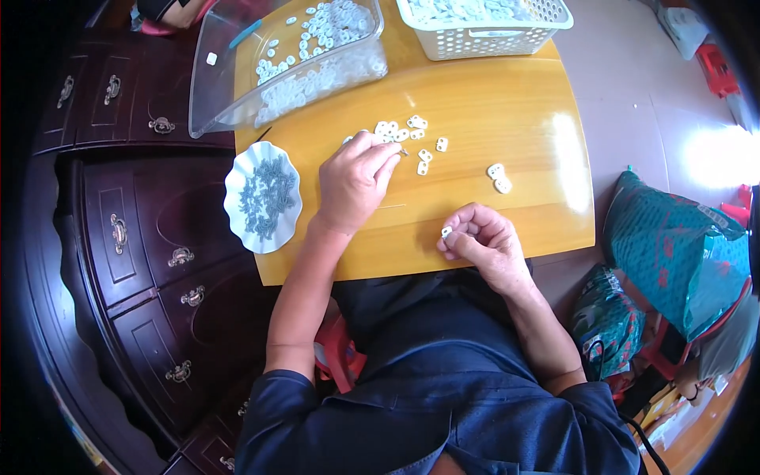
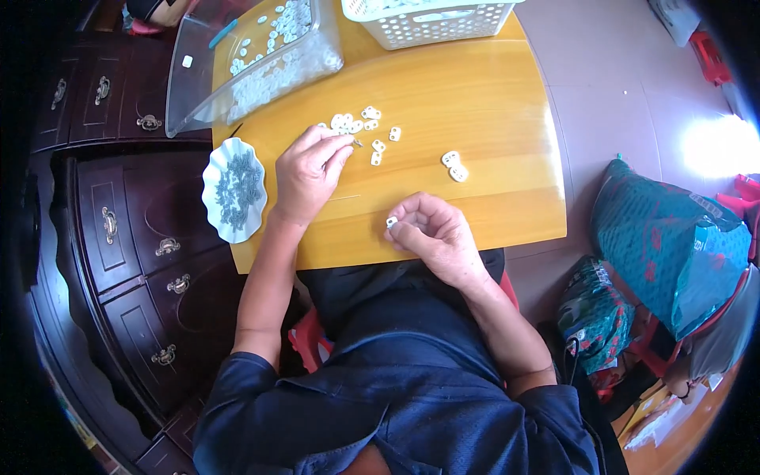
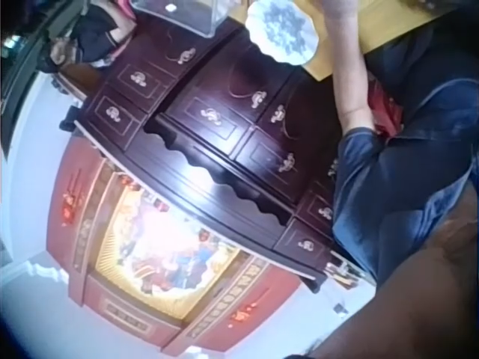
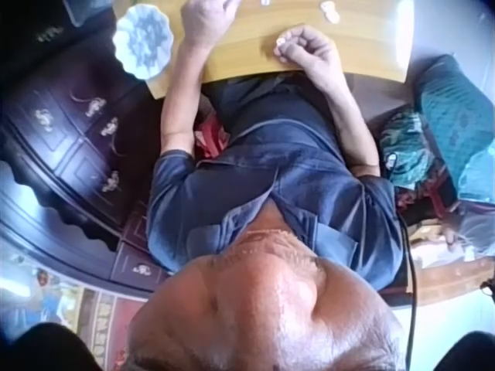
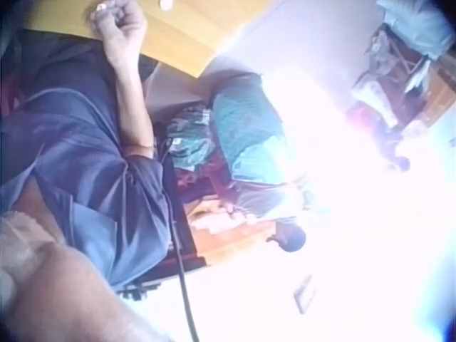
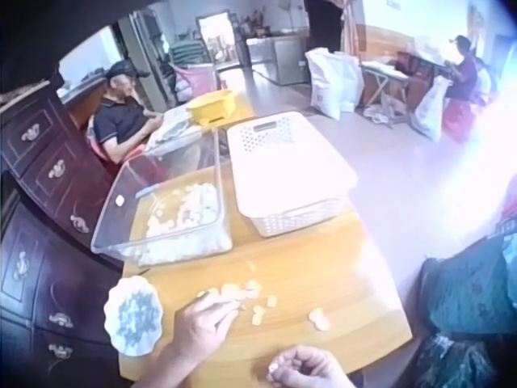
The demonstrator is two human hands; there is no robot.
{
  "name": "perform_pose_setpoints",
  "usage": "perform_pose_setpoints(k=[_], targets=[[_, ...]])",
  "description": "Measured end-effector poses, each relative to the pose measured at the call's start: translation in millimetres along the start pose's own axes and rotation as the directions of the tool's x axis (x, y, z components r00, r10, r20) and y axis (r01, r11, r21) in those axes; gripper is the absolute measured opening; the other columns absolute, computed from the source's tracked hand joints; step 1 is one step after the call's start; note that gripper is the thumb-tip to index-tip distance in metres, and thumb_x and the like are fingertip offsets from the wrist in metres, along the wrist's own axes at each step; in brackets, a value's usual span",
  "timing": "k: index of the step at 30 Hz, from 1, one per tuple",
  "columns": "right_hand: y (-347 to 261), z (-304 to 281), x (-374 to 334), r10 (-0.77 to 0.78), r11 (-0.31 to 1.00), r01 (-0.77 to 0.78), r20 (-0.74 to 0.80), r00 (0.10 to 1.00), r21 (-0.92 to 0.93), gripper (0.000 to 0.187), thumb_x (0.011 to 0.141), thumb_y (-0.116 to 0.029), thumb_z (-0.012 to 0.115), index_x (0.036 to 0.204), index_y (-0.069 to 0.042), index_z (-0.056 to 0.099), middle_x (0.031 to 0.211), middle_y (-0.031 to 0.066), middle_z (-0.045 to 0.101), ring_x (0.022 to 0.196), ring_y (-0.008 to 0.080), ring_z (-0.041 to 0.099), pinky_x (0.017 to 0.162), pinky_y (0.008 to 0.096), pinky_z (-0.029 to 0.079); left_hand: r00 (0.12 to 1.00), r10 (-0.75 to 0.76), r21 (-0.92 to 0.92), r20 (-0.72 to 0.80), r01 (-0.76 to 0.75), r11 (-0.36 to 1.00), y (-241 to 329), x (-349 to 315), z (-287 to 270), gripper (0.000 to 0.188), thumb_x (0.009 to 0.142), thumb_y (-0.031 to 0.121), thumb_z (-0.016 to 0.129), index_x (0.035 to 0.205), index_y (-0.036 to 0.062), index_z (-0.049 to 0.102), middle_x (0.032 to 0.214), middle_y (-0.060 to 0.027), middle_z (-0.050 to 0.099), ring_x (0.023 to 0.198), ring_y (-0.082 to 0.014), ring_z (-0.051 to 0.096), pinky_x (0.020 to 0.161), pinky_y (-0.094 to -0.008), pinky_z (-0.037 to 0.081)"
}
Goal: Manually assembling small white plastic rings and components at a table.
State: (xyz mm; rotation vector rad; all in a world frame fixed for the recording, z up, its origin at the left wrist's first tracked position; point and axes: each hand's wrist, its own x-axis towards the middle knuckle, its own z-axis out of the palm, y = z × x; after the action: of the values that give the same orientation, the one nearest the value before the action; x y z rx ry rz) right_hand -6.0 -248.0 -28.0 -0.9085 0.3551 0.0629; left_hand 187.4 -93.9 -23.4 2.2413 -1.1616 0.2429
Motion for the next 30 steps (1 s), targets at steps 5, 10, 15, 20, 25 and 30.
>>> perform_pose_setpoints(k=[5, 10, 15, 20, 25, 30], targets=[[-2.2, -0.6, -1.5, 0.014, 0.999, -0.014, 0.014, 1.0, -0.029, 0.017, 0.099, -0.001, 0.062, 0.115, -0.002, 0.067, 0.096, 0.0022, 0.072, 0.087, 0.0064, 0.066, 0.078, 0.022, 0.053, 0.995, 0.06, 0.017, 0.074, -0.061, 0.998, 0.7, 7.8, 1.5, 0.012, 0.079, 0.009, 0.079, 0.09, 0.0119, 0.074, 0.09, -0.003, 0.068, 0.081, -0.0242, 0.069, 0.068, -0.0363, 0.057], [-2.2, -1.4, -2.5, 0.043, 0.998, -0.042, 0.019, 0.999, -0.041, 0.019, 0.1, -0.003, 0.061, 0.117, -0.002, 0.068, 0.096, 0.0024, 0.072, 0.086, 0.0059, 0.066, 0.076, 0.0217, 0.053, 0.977, 0.141, 0.082, 0.16, -0.155, 0.984, -2.5, 13.1, 1.1, 0.006, 0.084, 0.012, 0.074, 0.086, 0.0098, 0.07, 0.092, -0.0046, 0.067, 0.082, -0.0246, 0.069, 0.068, -0.0372, 0.058], [-2.7, -1.2, -0.5, 0.038, 0.999, -0.038, 0.024, 0.999, -0.028, 0.016, 0.103, -0.008, 0.059, 0.115, -0.002, 0.068, 0.09, 0.0011, 0.069, 0.079, 0.0055, 0.062, 0.074, 0.021, 0.053, 0.971, 0.133, 0.116, 0.197, -0.158, 0.981, 3.5, 17.5, -0.1, 0.009, 0.087, 0.009, 0.072, 0.09, 0.0079, 0.064, 0.092, -0.0074, 0.064, 0.08, -0.0287, 0.068, 0.068, -0.0401, 0.055], [0.4, -0.1, 1.5, -0.041, 0.997, 0.041, -0.002, 0.999, -0.067, 0.021, 0.106, -0.019, 0.059, 0.109, 0.001, 0.066, 0.082, 0.0004, 0.063, 0.071, 0.0065, 0.055, 0.065, 0.021, 0.046, 0.973, 0.061, -0.093, 0.224, -0.041, 0.995, 49.2, 8.8, -25.1, 0.009, 0.089, 0.01, 0.071, 0.091, 0.0091, 0.063, 0.088, -0.0088, 0.06, 0.076, -0.0321, 0.065, 0.063, -0.0411, 0.053], [2.7, 1.0, -0.5, -0.063, 0.994, 0.062, -0.018, 0.998, -0.09, 0.02, 0.106, -0.018, 0.06, 0.107, 0.001, 0.066, 0.081, 0.0001, 0.064, 0.071, 0.0061, 0.056, 0.065, 0.0211, 0.047, 0.952, 0.166, -0.117, 0.256, -0.14, 0.983, 78.8, -9.9, -42.0, 0.011, 0.087, 0.01, 0.073, 0.092, 0.0087, 0.062, 0.086, -0.0078, 0.059, 0.075, -0.0276, 0.064, 0.062, -0.0395, 0.051], [2.9, 1.9, -5.8, 0.027, 0.999, -0.027, 0.002, 1.0, -0.035, 0.02, 0.105, -0.021, 0.062, 0.105, -0.003, 0.067, 0.083, 0.0001, 0.066, 0.071, 0.0062, 0.059, 0.067, 0.0212, 0.051, 0.941, 0.243, -0.092, 0.236, -0.227, 0.969, 89.1, -19.7, -48.9, 0.011, 0.087, 0.011, 0.072, 0.092, 0.0069, 0.063, 0.085, -0.0068, 0.059, 0.075, -0.0253, 0.064, 0.063, -0.0382, 0.052]])
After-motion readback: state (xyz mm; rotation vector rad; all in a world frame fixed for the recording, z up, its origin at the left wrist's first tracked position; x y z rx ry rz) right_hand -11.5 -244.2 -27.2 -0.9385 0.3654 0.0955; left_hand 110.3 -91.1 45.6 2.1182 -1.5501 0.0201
